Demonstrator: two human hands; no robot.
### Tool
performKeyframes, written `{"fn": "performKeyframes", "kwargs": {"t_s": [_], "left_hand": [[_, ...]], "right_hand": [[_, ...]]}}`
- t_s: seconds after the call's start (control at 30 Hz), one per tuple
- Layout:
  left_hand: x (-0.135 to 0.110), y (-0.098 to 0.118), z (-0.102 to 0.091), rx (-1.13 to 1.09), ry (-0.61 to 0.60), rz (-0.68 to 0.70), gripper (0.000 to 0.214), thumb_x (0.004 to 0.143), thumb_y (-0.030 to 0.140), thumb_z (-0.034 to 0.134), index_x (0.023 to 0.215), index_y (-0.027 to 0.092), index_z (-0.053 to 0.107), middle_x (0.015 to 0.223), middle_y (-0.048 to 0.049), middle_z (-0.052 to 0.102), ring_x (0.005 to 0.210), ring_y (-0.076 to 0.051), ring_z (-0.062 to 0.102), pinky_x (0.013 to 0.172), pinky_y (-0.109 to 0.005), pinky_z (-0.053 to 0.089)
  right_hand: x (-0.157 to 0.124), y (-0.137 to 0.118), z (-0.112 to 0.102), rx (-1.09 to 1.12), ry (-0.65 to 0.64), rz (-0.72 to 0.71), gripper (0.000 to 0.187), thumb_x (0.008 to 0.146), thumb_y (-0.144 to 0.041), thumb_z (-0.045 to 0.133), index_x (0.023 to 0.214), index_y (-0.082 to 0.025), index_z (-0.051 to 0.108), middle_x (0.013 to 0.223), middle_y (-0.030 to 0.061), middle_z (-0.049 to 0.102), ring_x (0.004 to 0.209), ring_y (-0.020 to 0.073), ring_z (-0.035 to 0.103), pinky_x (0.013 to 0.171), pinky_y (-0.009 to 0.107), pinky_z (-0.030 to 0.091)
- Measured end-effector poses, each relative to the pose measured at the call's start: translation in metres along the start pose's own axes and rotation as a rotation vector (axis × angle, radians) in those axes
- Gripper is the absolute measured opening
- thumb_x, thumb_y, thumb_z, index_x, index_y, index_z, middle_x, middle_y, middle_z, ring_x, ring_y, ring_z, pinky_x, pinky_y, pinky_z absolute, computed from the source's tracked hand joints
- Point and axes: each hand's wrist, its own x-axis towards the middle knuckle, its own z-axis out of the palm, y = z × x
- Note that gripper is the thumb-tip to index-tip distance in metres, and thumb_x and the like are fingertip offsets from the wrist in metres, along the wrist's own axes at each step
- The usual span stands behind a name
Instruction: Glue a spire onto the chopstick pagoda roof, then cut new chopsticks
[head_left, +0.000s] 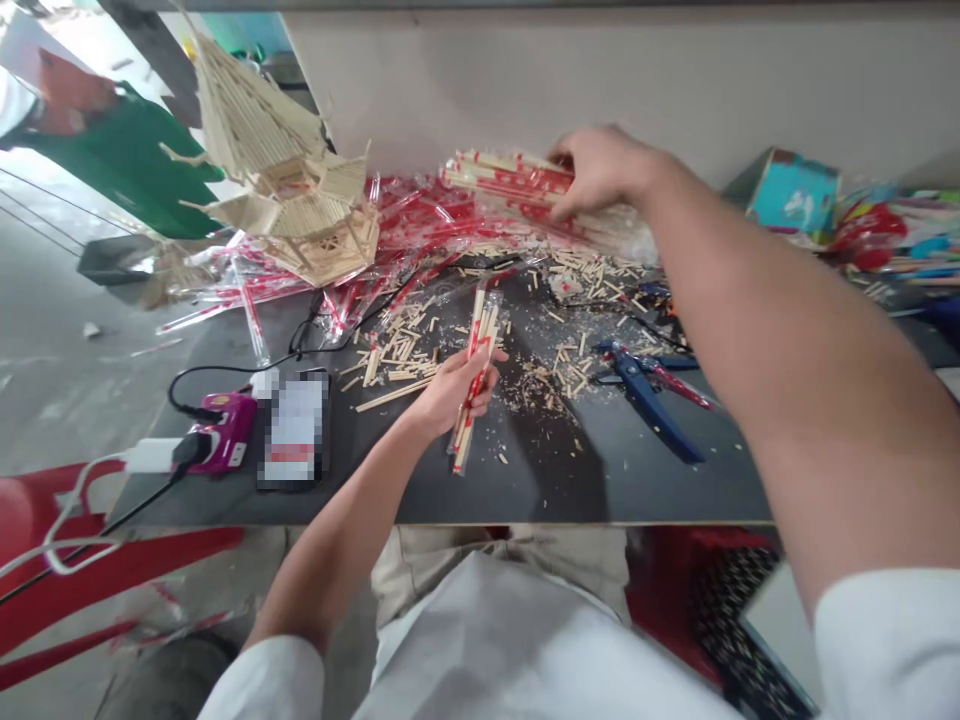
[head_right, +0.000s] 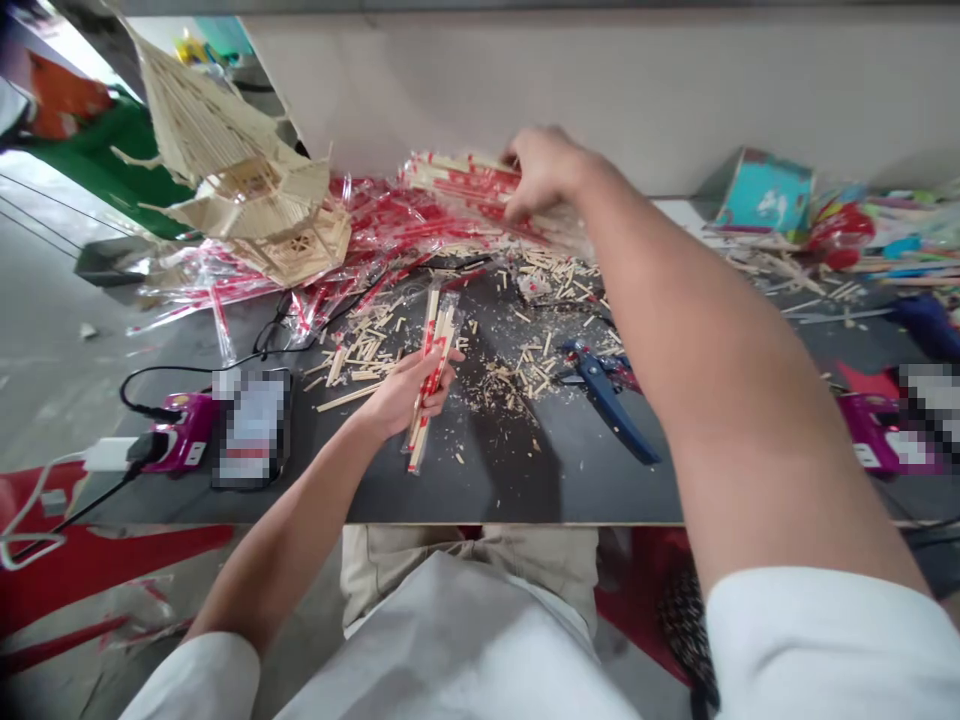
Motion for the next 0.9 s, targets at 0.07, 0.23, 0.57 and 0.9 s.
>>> {"fn": "performKeyframes", "kwargs": {"t_s": [0.07, 0.23, 0.57, 0.9], "left_hand": [[0.002, 0.0, -0.004, -0.03, -0.038, 0.011, 0.045, 0.091, 0.057, 0.074, 0.111, 0.016, 0.066, 0.078, 0.0023, 0.052, 0.047, -0.004, 0.042, 0.04, -0.016, 0.034], [0.005, 0.0, -0.008, -0.119, -0.041, 0.073, 0.04, 0.091, 0.048, 0.077, 0.114, 0.016, 0.067, 0.081, 0.0012, 0.055, 0.053, -0.006, 0.049, 0.044, -0.018, 0.042], [0.01, -0.011, 0.002, -0.049, -0.009, 0.14, 0.045, 0.09, 0.062, 0.073, 0.099, 0.02, 0.058, 0.075, 0.0038, 0.059, 0.052, -0.009, 0.059, 0.043, -0.02, 0.05], [0.009, -0.019, 0.008, 0.229, -0.259, -0.024, 0.052, 0.088, 0.061, 0.076, 0.087, 0.011, 0.063, 0.077, -0.0066, 0.068, 0.057, -0.014, 0.068, 0.051, -0.024, 0.057]], "right_hand": [[0.006, -0.008, -0.004, -0.227, 0.068, 0.089, 0.071, 0.06, -0.026, 0.099, 0.124, -0.018, 0.07, 0.124, 0.0073, 0.076, 0.126, 0.0319, 0.065, 0.119, 0.066, 0.04], [-0.016, -0.051, 0.007, -0.14, 0.135, 0.125, 0.051, 0.082, -0.017, 0.081, 0.13, -0.003, 0.068, 0.137, 0.0176, 0.068, 0.134, 0.0345, 0.061, 0.121, 0.056, 0.042], [-0.17, -0.099, 0.103, 0.826, -0.138, 0.16, 0.042, 0.095, -0.058, 0.065, 0.11, -0.019, 0.068, 0.106, 0.0086, 0.077, 0.084, 0.0178, 0.075, 0.079, 0.033, 0.064], [-0.212, -0.12, 0.137, 1.421, -0.023, 0.408, 0.048, 0.09, -0.068, 0.065, 0.091, -0.021, 0.063, 0.08, 0.0012, 0.069, 0.055, 0.012, 0.062, 0.043, 0.024, 0.05]]}}
